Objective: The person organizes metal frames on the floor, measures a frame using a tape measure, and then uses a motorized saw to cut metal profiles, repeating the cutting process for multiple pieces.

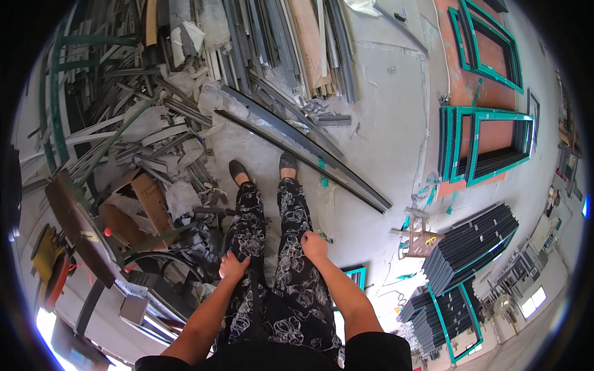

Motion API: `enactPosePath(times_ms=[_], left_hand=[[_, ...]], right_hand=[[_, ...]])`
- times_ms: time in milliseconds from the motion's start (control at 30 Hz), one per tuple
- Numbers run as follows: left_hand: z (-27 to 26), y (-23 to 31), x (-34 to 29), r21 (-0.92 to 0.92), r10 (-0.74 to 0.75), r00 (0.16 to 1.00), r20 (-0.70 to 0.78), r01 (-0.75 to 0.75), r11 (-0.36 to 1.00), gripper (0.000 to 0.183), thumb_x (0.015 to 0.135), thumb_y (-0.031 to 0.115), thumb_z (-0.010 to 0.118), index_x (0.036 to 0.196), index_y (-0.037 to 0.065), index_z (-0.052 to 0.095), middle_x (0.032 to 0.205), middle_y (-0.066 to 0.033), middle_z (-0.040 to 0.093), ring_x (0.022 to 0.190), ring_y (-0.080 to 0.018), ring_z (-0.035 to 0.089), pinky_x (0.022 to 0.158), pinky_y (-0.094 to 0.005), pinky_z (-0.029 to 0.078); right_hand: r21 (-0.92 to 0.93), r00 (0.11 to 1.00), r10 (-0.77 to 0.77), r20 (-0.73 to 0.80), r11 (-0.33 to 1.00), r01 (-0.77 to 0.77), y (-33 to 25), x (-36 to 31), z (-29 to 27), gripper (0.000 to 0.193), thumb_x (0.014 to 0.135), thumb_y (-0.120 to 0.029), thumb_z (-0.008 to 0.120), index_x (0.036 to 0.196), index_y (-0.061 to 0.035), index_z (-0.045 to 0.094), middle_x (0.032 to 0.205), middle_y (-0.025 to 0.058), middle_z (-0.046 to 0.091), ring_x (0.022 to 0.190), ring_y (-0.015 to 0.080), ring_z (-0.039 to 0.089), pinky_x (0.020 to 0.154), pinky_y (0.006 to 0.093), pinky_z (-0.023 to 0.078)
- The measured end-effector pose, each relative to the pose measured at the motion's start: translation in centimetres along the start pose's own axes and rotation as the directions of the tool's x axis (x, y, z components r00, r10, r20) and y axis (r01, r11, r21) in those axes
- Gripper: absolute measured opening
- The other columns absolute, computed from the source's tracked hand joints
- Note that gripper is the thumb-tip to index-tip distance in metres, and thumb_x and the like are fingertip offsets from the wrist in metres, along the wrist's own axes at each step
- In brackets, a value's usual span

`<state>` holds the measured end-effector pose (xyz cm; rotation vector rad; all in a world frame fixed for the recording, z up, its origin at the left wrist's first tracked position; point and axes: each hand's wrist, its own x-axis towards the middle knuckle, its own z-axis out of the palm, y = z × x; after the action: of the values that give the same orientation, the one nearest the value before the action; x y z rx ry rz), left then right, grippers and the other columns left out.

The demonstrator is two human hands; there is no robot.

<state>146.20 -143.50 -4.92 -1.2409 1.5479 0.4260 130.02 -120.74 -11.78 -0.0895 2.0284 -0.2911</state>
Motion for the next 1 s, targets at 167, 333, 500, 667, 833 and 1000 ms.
enactPosePath(times_ms=[167, 333, 500, 667, 833, 1000], left_hand=[[1.0, 2.6, 4.0, 0.198, 0.067, 0.997, -0.04, -0.057, 0.978, 0.087, 0.065, 0.057, 0.072, 0.125, 0.002, 0.041, 0.109, -0.0178, 0.057, 0.097, -0.0332, 0.061, 0.078, -0.0438, 0.052], [2.2, 3.6, 7.4, 0.306, 0.098, 0.987, -0.126, -0.055, 0.95, 0.061, 0.074, 0.052, 0.066, 0.107, 0.004, 0.047, 0.096, -0.0158, 0.058, 0.085, -0.0316, 0.064, 0.069, -0.042, 0.053], [2.9, 2.4, 8.8, 0.325, 0.21, 0.965, -0.156, -0.151, 0.934, 0.051, 0.077, 0.042, 0.065, 0.102, 0.002, 0.048, 0.092, -0.0148, 0.057, 0.081, -0.0325, 0.063, 0.066, -0.0423, 0.052], [4.1, 1.7, 9.8, 0.325, 0.159, 0.984, -0.084, -0.124, 0.938, 0.051, 0.075, 0.038, 0.065, 0.104, 0.0, 0.046, 0.099, -0.0163, 0.055, 0.093, -0.0333, 0.058, 0.072, -0.0433, 0.051], [4.1, 0.8, 11.0, 0.249, 0.192, 0.979, -0.071, -0.168, 0.954, 0.051, 0.074, 0.037, 0.064, 0.103, -0.001, 0.046, 0.106, -0.0207, 0.054, 0.096, -0.0381, 0.057, 0.076, -0.0453, 0.049], [4.0, 0.6, 11.3, 0.24, 0.226, 0.97, -0.085, -0.2, 0.95, 0.049, 0.075, 0.037, 0.063, 0.102, -0.001, 0.046, 0.105, -0.0202, 0.054, 0.098, -0.0365, 0.056, 0.077, -0.0462, 0.048]], right_hand=[[-0.013, 0.999, 0.014, 0.033, 1.0, -0.013, -1.6, 5.1, 3.3, 0.019, 0.081, -0.025, 0.057, 0.088, -0.0097, 0.066, 0.09, 0.0144, 0.066, 0.085, 0.0353, 0.062, 0.072, 0.045, 0.05], [0.024, 0.998, -0.061, 0.035, 0.998, 0.06, -3.0, 12.1, 6.9, 0.016, 0.082, -0.023, 0.056, 0.086, -0.0088, 0.062, 0.084, 0.0174, 0.065, 0.079, 0.0378, 0.062, 0.069, 0.0482, 0.05], [-0.094, 0.997, -0.067, 0.046, 0.993, 0.071, -3.9, 23.0, 11.1, 0.016, 0.082, -0.02, 0.054, 0.088, -0.0074, 0.063, 0.086, 0.0184, 0.065, 0.082, 0.0374, 0.063, 0.072, 0.0482, 0.051], [-0.339, 0.989, -0.132, -0.069, 0.935, 0.101, -4.8, 35.3, 12.8, 0.018, 0.085, -0.013, 0.05, 0.096, -0.0076, 0.063, 0.098, 0.0143, 0.065, 0.089, 0.0315, 0.064, 0.077, 0.0416, 0.052], [-0.387, 0.906, -0.256, -0.336, 0.915, 0.115, -7.5, 43.8, 11.7, 0.017, 0.086, -0.013, 0.048, 0.092, -0.0056, 0.062, 0.095, 0.0132, 0.063, 0.094, 0.031, 0.061, 0.077, 0.0422, 0.052], [-0.281, 0.953, -0.176, -0.246, 0.954, 0.104, -8.7, 45.8, 12.0, 0.017, 0.081, -0.01, 0.054, 0.095, -0.0049, 0.062, 0.099, 0.0153, 0.062, 0.097, 0.0319, 0.06, 0.079, 0.0425, 0.051]])
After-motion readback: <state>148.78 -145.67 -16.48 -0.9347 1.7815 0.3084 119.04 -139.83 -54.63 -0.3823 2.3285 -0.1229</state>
